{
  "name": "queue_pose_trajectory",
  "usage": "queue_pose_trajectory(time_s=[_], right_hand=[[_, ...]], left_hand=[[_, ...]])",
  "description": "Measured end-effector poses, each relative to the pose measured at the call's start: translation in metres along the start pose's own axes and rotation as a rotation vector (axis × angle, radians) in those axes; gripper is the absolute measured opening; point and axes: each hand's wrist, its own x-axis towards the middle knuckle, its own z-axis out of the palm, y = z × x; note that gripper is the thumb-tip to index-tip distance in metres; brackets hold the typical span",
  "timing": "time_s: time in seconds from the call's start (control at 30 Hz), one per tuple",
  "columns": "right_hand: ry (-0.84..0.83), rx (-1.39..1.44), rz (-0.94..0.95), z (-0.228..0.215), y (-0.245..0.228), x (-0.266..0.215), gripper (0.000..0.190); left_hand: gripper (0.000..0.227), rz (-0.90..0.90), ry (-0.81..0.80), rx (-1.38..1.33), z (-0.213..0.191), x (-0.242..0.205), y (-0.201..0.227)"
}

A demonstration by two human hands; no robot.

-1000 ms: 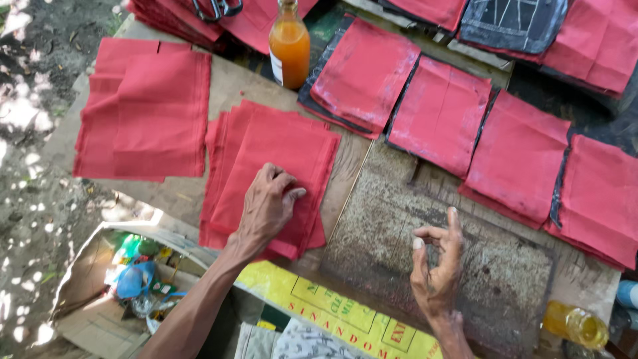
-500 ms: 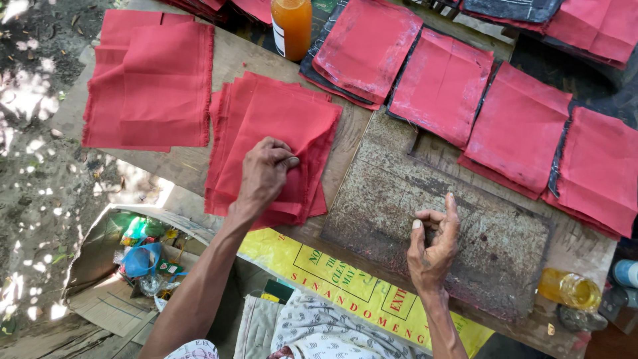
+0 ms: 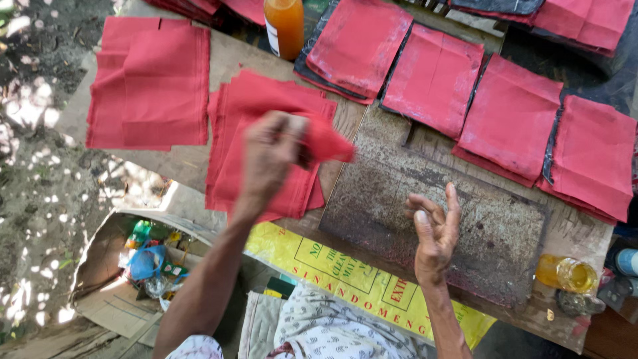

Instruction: The person repeatedly applies a yellow viscous substance from a small jar onto red fabric squares using a cloth-wrapped applicator. They spread the substance across the surface of each square, then place the treated square onto a stack of similar items on the table.

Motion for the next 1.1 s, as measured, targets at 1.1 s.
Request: queue_pose_trajectory(time_s=[1.1], right_hand=[[0.386,-0.093,0.021,-0.133,-0.001,-0.03,0.094]], left_hand=[[0.029,0.248,-0.531,-0.277,0.071,-0.112,0.121]])
